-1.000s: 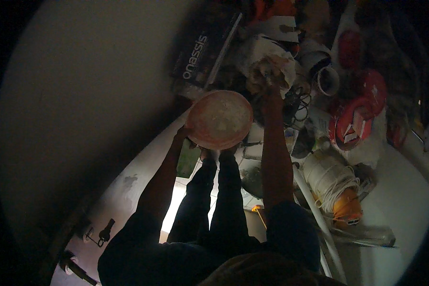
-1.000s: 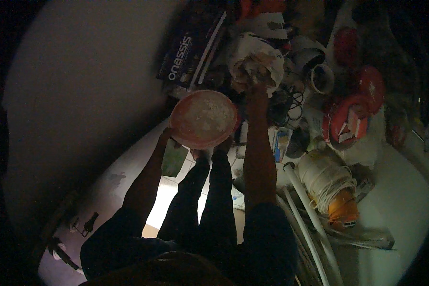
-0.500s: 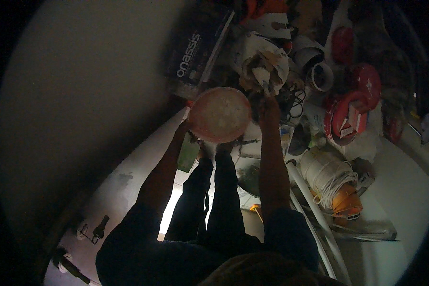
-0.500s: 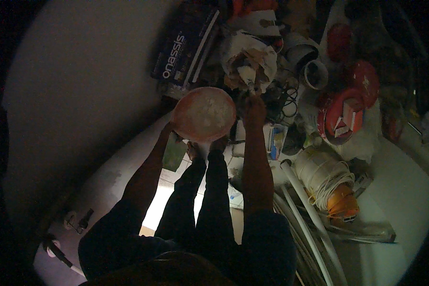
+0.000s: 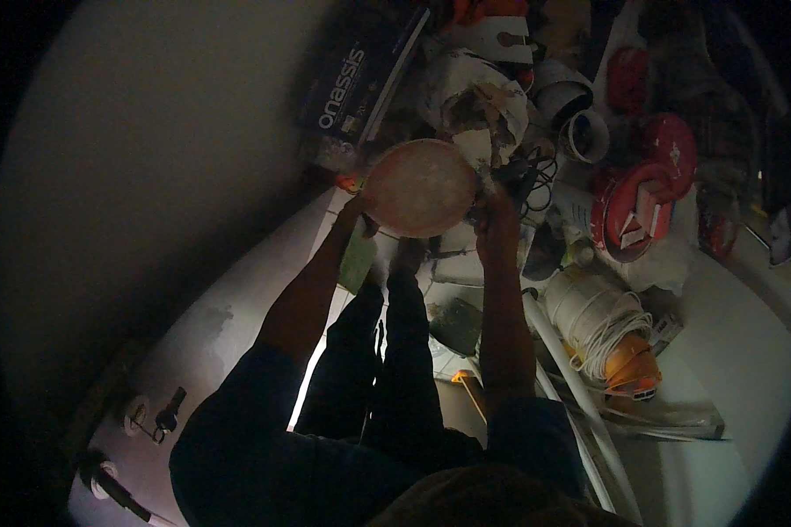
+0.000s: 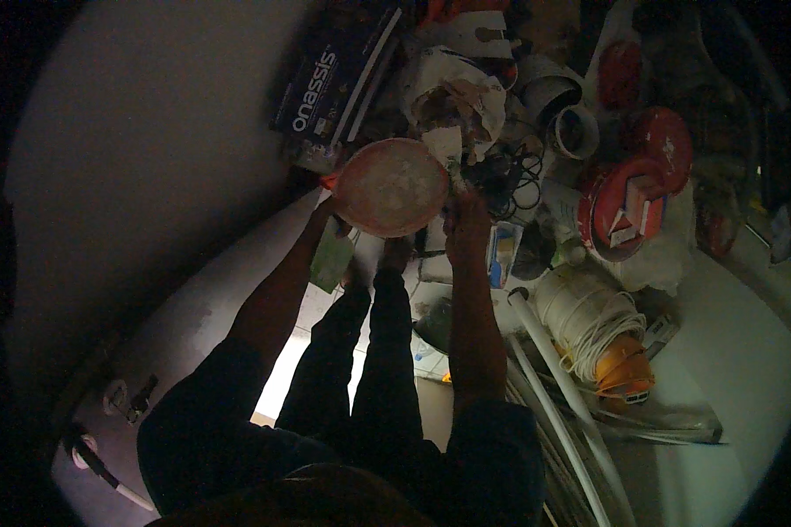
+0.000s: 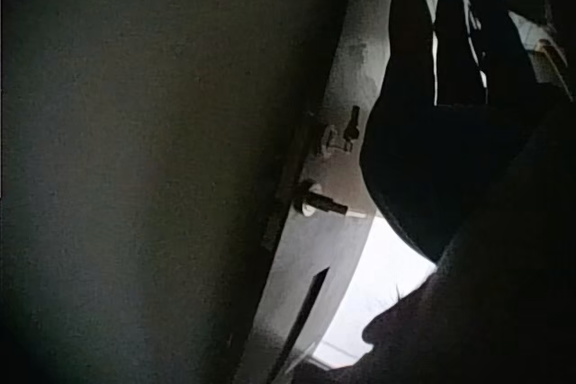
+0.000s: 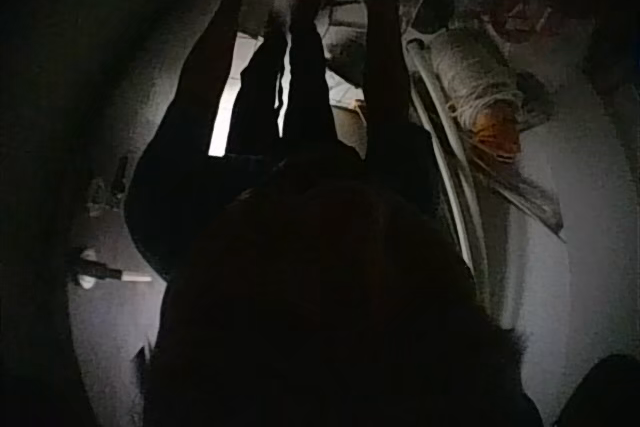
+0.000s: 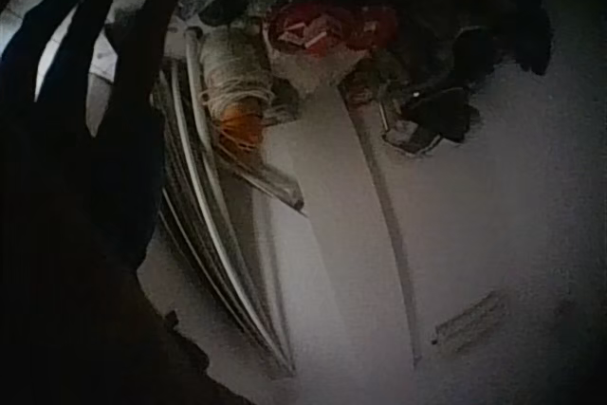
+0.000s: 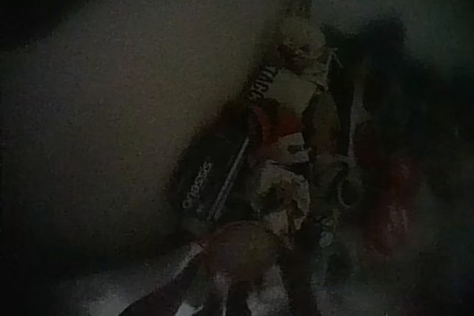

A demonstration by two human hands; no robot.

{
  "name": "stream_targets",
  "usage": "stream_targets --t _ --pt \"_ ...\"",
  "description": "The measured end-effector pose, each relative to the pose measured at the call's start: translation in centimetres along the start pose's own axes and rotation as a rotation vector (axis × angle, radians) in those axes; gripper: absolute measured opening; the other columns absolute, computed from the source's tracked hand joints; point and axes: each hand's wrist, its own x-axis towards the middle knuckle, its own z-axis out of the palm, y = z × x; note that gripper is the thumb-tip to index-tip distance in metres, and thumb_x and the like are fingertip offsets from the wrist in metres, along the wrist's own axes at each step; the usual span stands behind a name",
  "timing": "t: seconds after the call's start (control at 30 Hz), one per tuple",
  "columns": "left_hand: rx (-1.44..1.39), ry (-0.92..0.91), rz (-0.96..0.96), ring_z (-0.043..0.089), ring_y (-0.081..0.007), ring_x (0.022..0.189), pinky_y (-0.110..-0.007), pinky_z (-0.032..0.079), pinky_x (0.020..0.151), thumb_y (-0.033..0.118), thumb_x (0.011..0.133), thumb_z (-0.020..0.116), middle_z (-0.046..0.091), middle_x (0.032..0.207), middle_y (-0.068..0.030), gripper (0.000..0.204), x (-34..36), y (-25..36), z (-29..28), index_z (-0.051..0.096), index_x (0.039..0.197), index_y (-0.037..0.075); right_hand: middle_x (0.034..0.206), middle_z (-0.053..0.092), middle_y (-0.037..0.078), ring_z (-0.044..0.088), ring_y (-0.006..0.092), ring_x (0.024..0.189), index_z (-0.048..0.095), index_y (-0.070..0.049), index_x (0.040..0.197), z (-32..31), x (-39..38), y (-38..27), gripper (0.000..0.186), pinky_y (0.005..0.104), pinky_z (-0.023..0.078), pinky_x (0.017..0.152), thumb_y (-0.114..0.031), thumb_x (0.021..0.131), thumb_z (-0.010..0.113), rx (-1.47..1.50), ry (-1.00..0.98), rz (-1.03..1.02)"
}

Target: The person scoops a white powder from a bag into a red bowl, mixes it with a green trowel, and applies the mixture to a curved ceiling surface. The person moves from a storage area to a staircase and continues applying the material to the ceiling.

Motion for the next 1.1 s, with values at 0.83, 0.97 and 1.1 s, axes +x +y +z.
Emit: stream_targets --t 0.83,0.97,1.1 --pt "0.012 0.162 0.045 0.057 -0.0247 0.047 -0.038 0.043 0.038 0.04 0.087 0.065 0.06 0.066 -0.0125 0.046 -3.4 1.0 -0.8 0.06 0.107 -0.001 0.116 0.07 0.016 0.066 0.0265 0.095 0.067 -0.004 0.112 -0.5 -5.3 -1.9 0.019 0.0382 0.051 0.084 -0.016 0.099 0.06 -1.077 -0.056 -0.31" --pt "0.023 0.158 0.094 0.052 -0.0188 0.042 -0.032 0.039 0.038 0.039 0.088 0.067 0.059 0.065 -0.0082 0.04 -4.8 0.8 -0.4 0.06 0.106 0.004 0.114 0.067 0.02 0.065 0.0385 0.1 0.068 -0.007 0.11 0.9 -6.2 -3.0 0.018 0.0439 0.052 0.085 -0.014 0.096 0.06 -1.375 -0.095 -0.541" --pt "0.05 0.14 0.093 0.052 -0.0195 0.041 -0.033 0.039 0.038 0.039 0.088 0.067 0.06 0.066 -0.01 0.041 -4.7 0.7 -0.9 0.06 0.106 0.003 0.113 0.066 0.018 0.065 0.0393 0.099 0.069 -0.009 0.113 0.2 -7.0 -2.2 0.021 0.0488 0.053 0.082 -0.016 0.098 0.057 -1.443 -0.18 -0.796"
